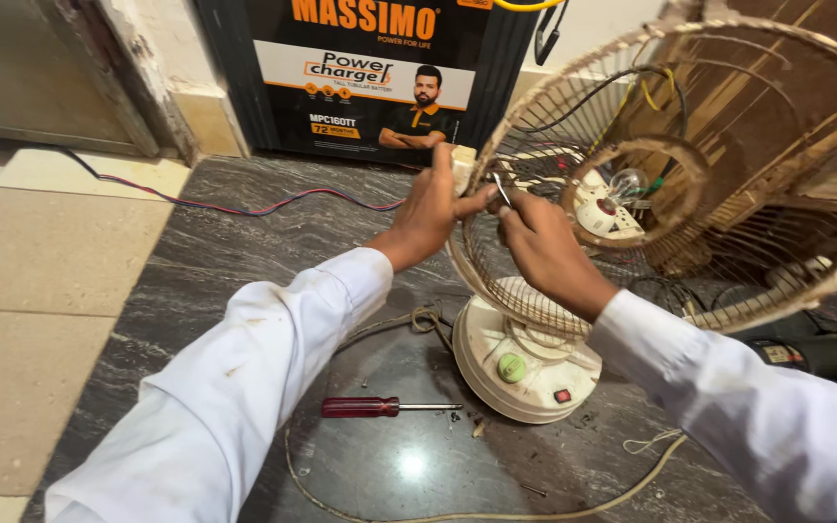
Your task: The person disassembles a standing fan by removing screws from the front grille using a wrench and screwdriver. They detach the grille, set it aside, and continue to manipulate the fan components.
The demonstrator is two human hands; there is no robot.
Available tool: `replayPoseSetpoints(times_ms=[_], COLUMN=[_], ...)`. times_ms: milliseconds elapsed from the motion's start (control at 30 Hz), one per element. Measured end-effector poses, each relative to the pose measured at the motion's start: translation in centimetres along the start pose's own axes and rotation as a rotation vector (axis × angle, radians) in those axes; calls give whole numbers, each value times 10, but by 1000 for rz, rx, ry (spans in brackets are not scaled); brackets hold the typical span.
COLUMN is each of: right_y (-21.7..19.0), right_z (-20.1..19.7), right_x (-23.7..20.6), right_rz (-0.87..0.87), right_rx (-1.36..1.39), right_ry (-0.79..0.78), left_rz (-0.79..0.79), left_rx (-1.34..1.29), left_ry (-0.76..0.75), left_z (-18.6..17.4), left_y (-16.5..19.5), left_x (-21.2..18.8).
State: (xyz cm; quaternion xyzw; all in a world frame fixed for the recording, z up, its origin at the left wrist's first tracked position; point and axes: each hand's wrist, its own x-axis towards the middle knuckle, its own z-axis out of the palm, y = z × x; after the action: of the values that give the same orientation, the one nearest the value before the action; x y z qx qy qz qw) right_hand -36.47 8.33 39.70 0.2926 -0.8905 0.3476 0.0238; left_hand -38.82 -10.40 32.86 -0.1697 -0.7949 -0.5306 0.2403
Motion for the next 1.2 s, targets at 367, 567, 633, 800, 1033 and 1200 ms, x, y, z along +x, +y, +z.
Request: replayPoseSetpoints(times_ms=[367,567,633,800,1033,1200], right_y=[-20,-23,-22,-20,-15,-15], right_z=[-17,-15,-16,-20,-20,-16], right_x=[-5,-4,-4,-8,-5,-4], right_rz=[386,283,280,228,321,252], right_rx=[200,89,79,30,57,11], right_ry=[-57,4,9,81,75,111], left_rz=[20,50,23,60,-21,-6], left_rx=[67,80,123,134,135,117], left_ry=[-2,24,15,74,52,54], left_z=[15,19,21,27,29,27], left_y=[19,19,20,25,29,29], left_x=[18,21,22,23,27,27])
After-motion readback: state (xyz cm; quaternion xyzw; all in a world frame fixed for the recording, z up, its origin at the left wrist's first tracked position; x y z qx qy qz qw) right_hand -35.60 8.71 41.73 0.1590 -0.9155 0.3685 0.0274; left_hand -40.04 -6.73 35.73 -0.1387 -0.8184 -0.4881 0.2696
